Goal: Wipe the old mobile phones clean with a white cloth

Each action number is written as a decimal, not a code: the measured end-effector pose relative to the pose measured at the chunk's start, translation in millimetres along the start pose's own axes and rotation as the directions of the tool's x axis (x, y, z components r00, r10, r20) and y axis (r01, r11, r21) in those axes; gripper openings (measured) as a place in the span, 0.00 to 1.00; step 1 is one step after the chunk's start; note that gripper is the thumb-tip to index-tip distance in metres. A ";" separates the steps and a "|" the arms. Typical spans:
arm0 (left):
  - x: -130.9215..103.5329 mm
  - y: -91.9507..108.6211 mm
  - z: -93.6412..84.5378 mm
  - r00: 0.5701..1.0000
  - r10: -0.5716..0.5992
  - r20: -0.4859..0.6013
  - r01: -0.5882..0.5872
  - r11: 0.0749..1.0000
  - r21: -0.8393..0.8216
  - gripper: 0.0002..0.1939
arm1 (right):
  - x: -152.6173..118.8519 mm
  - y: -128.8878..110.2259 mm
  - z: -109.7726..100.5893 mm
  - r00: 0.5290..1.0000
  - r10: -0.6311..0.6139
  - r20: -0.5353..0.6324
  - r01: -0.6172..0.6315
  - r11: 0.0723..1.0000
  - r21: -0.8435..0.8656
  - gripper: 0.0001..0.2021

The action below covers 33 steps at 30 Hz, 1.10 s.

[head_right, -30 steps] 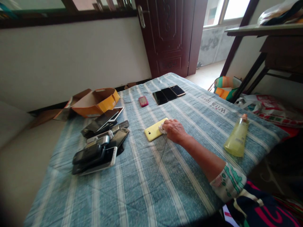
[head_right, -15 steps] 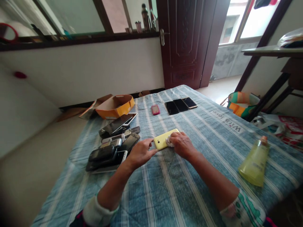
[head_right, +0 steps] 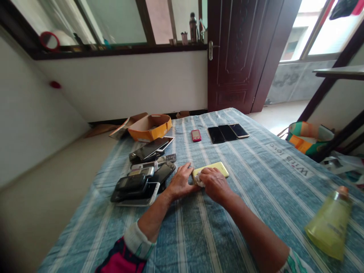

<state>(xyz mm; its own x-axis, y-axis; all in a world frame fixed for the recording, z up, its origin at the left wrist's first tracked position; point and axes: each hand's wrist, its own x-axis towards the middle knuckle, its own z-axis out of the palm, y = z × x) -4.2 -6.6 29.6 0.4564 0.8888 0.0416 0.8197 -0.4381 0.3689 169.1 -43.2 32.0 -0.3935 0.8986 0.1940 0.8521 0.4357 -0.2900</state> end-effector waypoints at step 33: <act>-2.8 -3.0 7.4 0.998 0.022 -0.060 -0.024 0.999 -0.034 0.34 | -8.0 56.9 10.8 0.923 0.304 -0.235 -0.321 0.946 -0.037 0.16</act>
<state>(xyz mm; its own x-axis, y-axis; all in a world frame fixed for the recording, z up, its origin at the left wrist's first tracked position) -5.3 -8.8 21.5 0.4529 0.8853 0.1057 0.7959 -0.4549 0.3995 217.1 -25.1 3.9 -0.0235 0.9501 0.3112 0.9453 0.1224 -0.3022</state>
